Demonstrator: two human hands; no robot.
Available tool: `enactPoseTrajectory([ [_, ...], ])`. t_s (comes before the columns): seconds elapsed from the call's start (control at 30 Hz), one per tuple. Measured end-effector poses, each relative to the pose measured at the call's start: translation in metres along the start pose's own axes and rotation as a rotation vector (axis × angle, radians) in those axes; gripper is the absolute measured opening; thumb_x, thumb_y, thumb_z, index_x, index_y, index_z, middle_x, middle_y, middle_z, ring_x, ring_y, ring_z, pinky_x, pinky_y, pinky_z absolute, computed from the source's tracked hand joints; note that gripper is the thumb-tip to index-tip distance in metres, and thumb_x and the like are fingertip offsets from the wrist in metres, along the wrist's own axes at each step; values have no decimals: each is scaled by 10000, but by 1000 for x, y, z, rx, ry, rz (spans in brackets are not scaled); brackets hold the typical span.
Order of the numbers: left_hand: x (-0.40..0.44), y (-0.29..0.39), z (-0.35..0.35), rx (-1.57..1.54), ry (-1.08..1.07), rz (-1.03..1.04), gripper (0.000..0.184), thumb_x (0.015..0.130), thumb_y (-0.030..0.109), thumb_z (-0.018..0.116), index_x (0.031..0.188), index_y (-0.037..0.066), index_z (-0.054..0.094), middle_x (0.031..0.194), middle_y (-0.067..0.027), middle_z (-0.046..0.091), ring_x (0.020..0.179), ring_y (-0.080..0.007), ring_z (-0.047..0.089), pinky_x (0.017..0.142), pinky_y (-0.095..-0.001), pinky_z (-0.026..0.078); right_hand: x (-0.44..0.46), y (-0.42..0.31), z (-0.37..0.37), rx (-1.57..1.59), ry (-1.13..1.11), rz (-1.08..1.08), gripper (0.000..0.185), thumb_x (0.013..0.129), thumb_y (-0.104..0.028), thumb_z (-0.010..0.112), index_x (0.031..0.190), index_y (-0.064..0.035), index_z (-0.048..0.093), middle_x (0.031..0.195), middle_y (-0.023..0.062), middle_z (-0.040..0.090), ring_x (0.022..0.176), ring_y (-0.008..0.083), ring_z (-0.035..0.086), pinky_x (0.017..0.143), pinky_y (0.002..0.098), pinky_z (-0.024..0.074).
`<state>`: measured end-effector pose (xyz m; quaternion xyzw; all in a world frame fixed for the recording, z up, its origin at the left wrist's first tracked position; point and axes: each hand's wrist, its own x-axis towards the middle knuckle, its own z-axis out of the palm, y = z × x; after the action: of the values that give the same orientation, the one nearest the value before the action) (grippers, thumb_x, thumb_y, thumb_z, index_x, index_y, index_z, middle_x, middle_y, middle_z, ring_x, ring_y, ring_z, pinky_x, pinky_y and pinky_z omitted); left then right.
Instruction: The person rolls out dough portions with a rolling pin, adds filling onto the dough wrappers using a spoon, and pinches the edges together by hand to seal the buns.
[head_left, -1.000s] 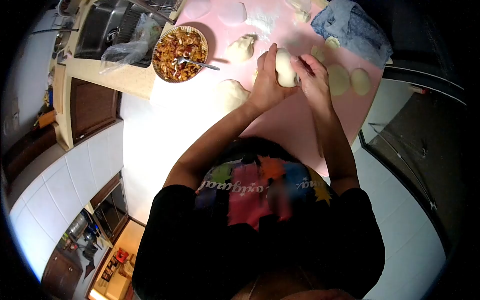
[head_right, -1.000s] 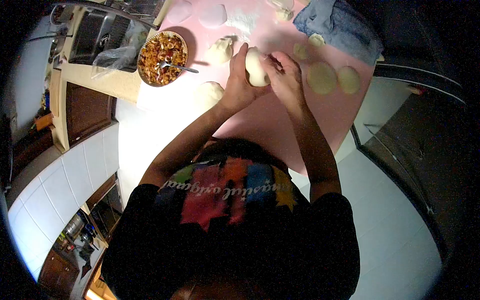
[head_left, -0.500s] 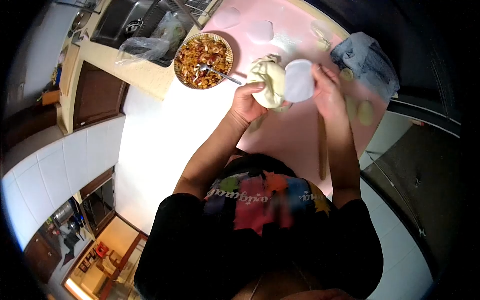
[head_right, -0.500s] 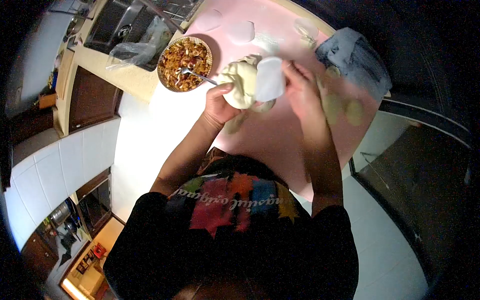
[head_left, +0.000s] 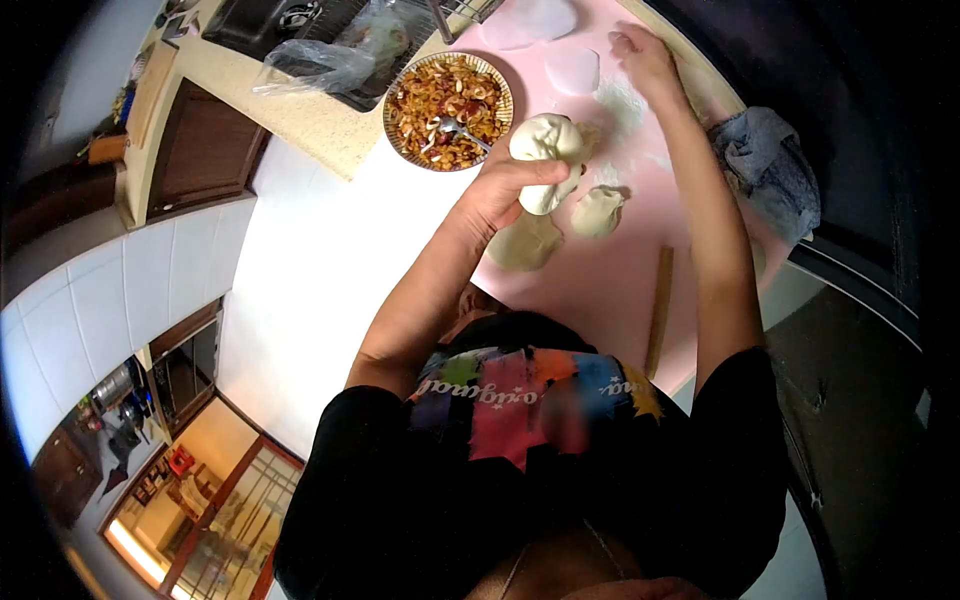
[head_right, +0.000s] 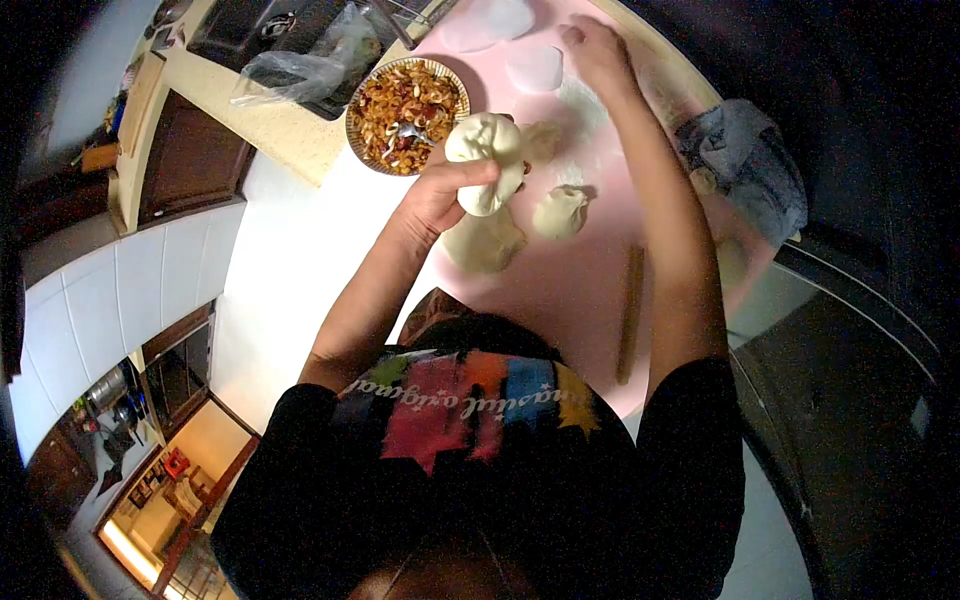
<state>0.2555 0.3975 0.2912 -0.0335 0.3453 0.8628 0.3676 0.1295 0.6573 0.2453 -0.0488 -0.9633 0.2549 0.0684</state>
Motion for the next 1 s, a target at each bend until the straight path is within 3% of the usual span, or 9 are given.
enactPoseTrajectory([
  [0.07, 6, -2, -3, 210, 34, 2, 616, 677, 80, 821, 1214, 10, 527, 1059, -111, 642, 947, -208, 632, 842, -324, 517, -48, -41, -19, 770, -370, 358, 510, 911, -458, 566, 1131, -2, 628, 1036, 118, 675, 1009, 226, 625, 874, 364, 486],
  [0.13, 10, -4, 2, 517, 119, -28, 596, 612, 21, 853, 1131, 6, 561, 973, -99, 659, 869, -186, 641, 797, -300, 532, -99, -73, -41, 954, -501, 426, 567, 897, -509, 562, 1169, -13, 612, 1084, 128, 652, 1006, 228, 605, 875, 350, 476],
  [0.23, 17, -21, 4, 983, 101, 30, 574, 624, 56, 843, 1124, -8, 567, 899, -93, 666, 847, -212, 644, 800, -282, 516, -149, -76, -38, 1016, -511, 499, 612, 896, -541, 544, 1198, -11, 588, 1114, 139, 629, 1019, 225, 591, 859, 331, 480],
  [0.27, 18, -24, 3, 1219, 57, 11, 701, 599, 226, 859, 1185, 6, 545, 991, -185, 645, 873, -316, 652, 824, -363, 526, -161, -80, -38, 1017, -498, 512, 612, 896, -541, 544, 1198, -11, 588, 1114, 139, 629, 1019, 225, 591, 859, 331, 480],
  [0.4, 14, -45, 31, 1848, 85, 4, 711, 665, 323, 803, 1228, 18, 493, 1194, -204, 512, 1032, -332, 605, 839, -411, 525, -200, -61, -25, 1041, -480, 529, 510, 944, -427, 540, 1207, 9, 572, 1113, 95, 616, 1023, 187, 566, 863, 312, 464],
  [0.53, 12, -62, 54, 1834, 152, -126, 748, 675, 344, 792, 1271, 40, 456, 1190, -186, 531, 1036, -337, 608, 840, -415, 526, -226, -50, -11, 919, -299, 492, 465, 957, -391, 536, 1132, 34, 605, 997, 141, 665, 906, 183, 614, 804, 325, 488],
  [0.6, 15, -66, 59, 1944, -21, -248, 658, 713, 346, 751, 1240, 55, 485, 1134, -167, 583, 1022, -332, 623, 828, -407, 528, -237, -45, -15, 921, -265, 512, 457, 963, -386, 526, 1132, 31, 607, 989, 154, 665, 904, 188, 617, 802, 330, 488],
  [0.8, 30, -95, 72, 2070, -71, -216, 290, 823, 198, 587, 1088, 85, 625, 1039, -143, 654, 969, -303, 655, 805, -387, 529, -257, -27, -33, 718, -111, 482, 412, 974, -367, 494, 1111, 6, 604, 947, 175, 657, 886, 236, 636, 809, 348, 481],
  [1.0, 48, -105, 97, 2252, -264, -174, 212, 846, 204, 582, 1015, 115, 673, 989, -111, 684, 925, -265, 679, 770, -360, 544, -268, 14, -38, 672, -64, 496, 309, 955, -267, 511, 1090, -6, 608, 912, 165, 643, 860, 241, 626, 811, 369, 480],
])
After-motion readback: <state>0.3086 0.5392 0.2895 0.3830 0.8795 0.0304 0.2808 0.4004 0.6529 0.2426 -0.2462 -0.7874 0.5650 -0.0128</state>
